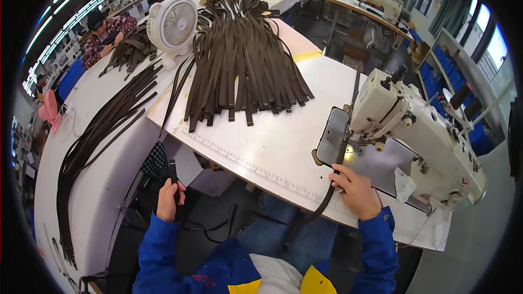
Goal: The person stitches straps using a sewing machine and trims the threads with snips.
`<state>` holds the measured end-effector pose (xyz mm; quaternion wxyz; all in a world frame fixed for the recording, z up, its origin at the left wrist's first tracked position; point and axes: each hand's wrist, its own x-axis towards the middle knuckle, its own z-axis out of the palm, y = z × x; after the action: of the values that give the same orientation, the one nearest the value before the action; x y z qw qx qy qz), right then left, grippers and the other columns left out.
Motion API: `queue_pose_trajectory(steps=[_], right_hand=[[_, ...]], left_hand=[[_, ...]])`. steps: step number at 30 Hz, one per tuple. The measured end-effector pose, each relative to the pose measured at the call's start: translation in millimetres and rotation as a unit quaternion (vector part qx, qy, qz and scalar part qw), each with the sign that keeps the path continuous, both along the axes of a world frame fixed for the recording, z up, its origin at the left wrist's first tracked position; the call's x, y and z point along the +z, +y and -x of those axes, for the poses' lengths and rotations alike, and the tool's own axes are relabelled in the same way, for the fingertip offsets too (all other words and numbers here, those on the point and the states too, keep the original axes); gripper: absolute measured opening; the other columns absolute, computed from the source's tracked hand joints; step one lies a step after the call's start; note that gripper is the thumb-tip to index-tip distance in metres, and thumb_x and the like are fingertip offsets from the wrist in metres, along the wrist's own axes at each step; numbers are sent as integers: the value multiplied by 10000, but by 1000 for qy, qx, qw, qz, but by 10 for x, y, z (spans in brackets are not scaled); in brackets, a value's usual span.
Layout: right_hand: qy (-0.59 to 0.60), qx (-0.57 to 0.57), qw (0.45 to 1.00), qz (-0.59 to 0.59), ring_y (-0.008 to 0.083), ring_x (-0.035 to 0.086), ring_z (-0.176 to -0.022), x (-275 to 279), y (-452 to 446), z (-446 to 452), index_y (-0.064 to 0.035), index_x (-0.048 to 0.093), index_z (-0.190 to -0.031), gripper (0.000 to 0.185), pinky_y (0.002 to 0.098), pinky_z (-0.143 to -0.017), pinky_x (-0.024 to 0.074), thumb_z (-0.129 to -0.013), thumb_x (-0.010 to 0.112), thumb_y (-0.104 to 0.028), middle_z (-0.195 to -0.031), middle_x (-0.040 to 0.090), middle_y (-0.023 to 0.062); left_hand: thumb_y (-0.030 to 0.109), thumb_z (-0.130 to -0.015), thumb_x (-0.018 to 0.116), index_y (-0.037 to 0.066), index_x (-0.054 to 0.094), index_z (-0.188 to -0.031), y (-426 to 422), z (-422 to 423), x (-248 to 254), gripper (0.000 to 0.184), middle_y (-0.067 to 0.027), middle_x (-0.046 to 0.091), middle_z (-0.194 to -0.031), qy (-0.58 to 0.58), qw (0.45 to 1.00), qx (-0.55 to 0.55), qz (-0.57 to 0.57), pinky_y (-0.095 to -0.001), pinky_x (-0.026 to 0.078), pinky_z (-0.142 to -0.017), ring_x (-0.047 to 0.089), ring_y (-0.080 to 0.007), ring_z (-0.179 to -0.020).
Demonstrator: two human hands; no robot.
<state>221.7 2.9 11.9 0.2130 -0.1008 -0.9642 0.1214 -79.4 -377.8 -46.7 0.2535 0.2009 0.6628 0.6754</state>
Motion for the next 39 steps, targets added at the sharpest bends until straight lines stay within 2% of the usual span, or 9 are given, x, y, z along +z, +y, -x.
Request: queue_pose_trajectory(steps=[7, 12, 14, 16, 22, 26, 29, 34, 39], right_hand=[[12, 3, 1000, -7, 206, 640, -688, -61, -17, 87, -133, 637, -911, 331, 314, -591, 498, -616, 667, 11, -1100, 611, 21], [7, -7, 1000, -15, 199, 638, -693, -52, 5, 20, -142, 635, -920, 336, 316, -580, 499, -613, 665, -8, -1091, 615, 7], [0, 2, 1000, -8, 204, 635, -726, -82, 36, -8, -151, 612, -942, 320, 325, -598, 491, -643, 652, -44, -1123, 591, -9], [-28, -1, 1000, -13, 207, 627, -736, -61, 35, -35, -155, 603, -971, 323, 325, -610, 485, -668, 639, -49, -1157, 568, -7], [-8, -5, 1000, -4, 232, 625, -726, -125, 46, -52, -158, 584, -975, 328, 339, -620, 494, -676, 627, -30, -1161, 561, -7], [-11, -2, 1000, -5, 239, 624, -714, -101, 40, -41, -158, 577, -965, 314, 338, -611, 495, -681, 629, -35, -1156, 562, -5], [-7, 0, 1000, -8, 238, 624, -711, -108, 42, -40, -157, 574, -960, 304, 336, -607, 495, -685, 630, -40, -1153, 562, -4], [11, -9, 1000, -12, 188, 627, -702, -103, 29, -34, -159, 609, -937, 299, 307, -589, 490, -671, 666, -37, -1133, 584, -33], [13, -1, 1000, -23, 197, 622, -691, -122, 40, -39, -160, 601, -951, 254, 313, -587, 492, -716, 670, -92, -1150, 573, -29]], left_hand=[[201, -962, 393, -18, 524, -1025, 605, -365, 476, 263, -92, 557, -762, -147, 967, -124, -167, -278, 426, -589, 564, -183, -618], [440, -933, 359, -49, 408, -1307, 769, -423, 513, 617, -20, 428, -774, -188, 890, -171, -378, -277, 302, -663, 370, -156, -704], [325, -902, 428, -49, 475, -1230, 761, -412, 476, 499, -21, 410, -803, -125, 891, -160, -407, -282, 303, -656, 370, -154, -724], [191, -878, 507, 51, 473, -876, 829, -467, 649, 144, -25, 368, -813, -21, 922, -119, -368, -276, 308, -657, 376, -136, -719], [87, -890, 517, 56, 547, -1052, 719, -371, 702, 168, -90, 517, -765, 215, 887, -208, -352, -247, 347, -518, 423, -147, -457], [9, -865, 521, 40, 552, -1030, 762, -517, 969, 171, -107, 522, -727, 165, 924, -63, -338, -220, 356, -480, 443, -156, -482], [28, -872, 551, 38, 556, -945, 738, -328, 942, 74, -129, 563, -732, 356, 892, -93, -262, -266, 481, -483, 547, -191, -561], [28, -825, 631, 35, 565, -1116, 899, -80, 898, 299, -245, 628, -989, 360, 830, -279, -320, -355, 546, -689, 652, -292, -813], [241, -591, 827, 33, 576, -1134, 1251, -170, 1052, 634, -195, 638, -924, 533, 807, -160, -199, -329, 524, -676, 643, -283, -813]])
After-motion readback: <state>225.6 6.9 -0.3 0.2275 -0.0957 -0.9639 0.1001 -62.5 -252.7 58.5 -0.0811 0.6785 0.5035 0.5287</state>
